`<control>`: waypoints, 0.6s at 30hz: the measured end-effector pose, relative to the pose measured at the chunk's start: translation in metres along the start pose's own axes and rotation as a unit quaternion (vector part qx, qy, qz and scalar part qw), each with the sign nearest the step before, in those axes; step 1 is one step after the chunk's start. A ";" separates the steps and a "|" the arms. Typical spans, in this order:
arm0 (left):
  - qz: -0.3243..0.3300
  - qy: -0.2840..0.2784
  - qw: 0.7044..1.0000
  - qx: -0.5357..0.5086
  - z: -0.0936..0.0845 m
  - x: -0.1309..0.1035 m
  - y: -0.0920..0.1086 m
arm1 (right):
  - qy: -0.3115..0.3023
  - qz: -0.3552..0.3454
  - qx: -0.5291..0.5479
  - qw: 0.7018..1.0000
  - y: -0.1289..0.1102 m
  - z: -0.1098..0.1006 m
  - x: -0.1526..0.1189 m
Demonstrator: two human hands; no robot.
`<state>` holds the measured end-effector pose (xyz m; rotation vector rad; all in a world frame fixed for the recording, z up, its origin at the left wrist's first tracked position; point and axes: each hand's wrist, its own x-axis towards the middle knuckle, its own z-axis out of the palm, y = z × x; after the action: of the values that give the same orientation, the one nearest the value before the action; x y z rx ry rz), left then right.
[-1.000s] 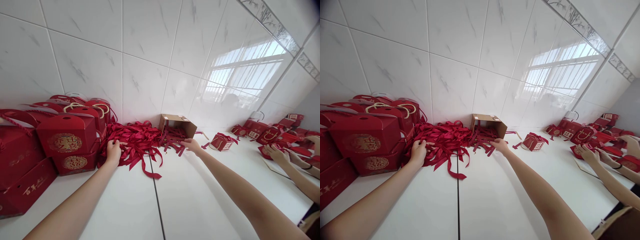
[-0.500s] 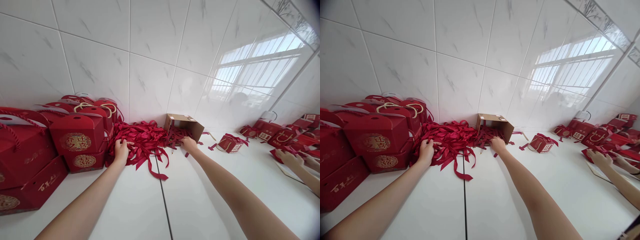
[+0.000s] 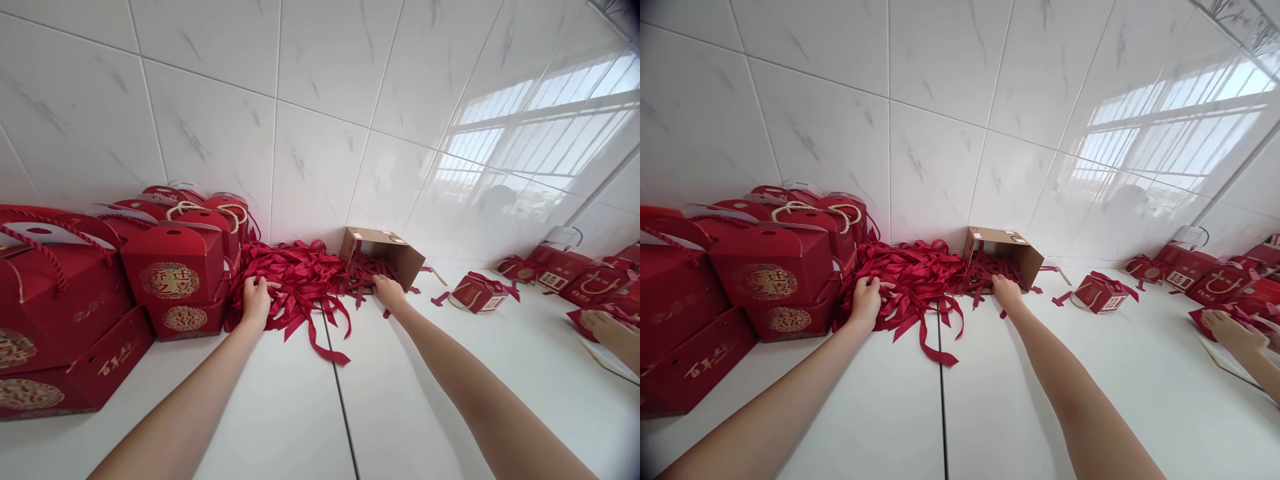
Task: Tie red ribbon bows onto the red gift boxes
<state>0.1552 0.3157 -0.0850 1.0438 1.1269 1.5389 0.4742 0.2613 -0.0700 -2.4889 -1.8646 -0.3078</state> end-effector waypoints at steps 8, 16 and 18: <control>0.026 -0.008 1.000 0.002 0.001 -0.002 0.001 | 0.010 0.075 0.026 0.997 -0.009 0.008 0.026; 0.029 -0.015 0.999 0.012 0.000 -0.003 0.001 | 0.015 0.039 0.094 0.995 -0.003 0.015 0.031; 0.028 -0.015 0.999 0.011 0.000 -0.002 0.001 | 0.012 0.010 0.110 0.994 0.007 0.011 0.028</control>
<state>0.1555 0.3132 -0.0844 1.1195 1.1040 1.5529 0.4901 0.2868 -0.0750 -2.3445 -1.7575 -0.1239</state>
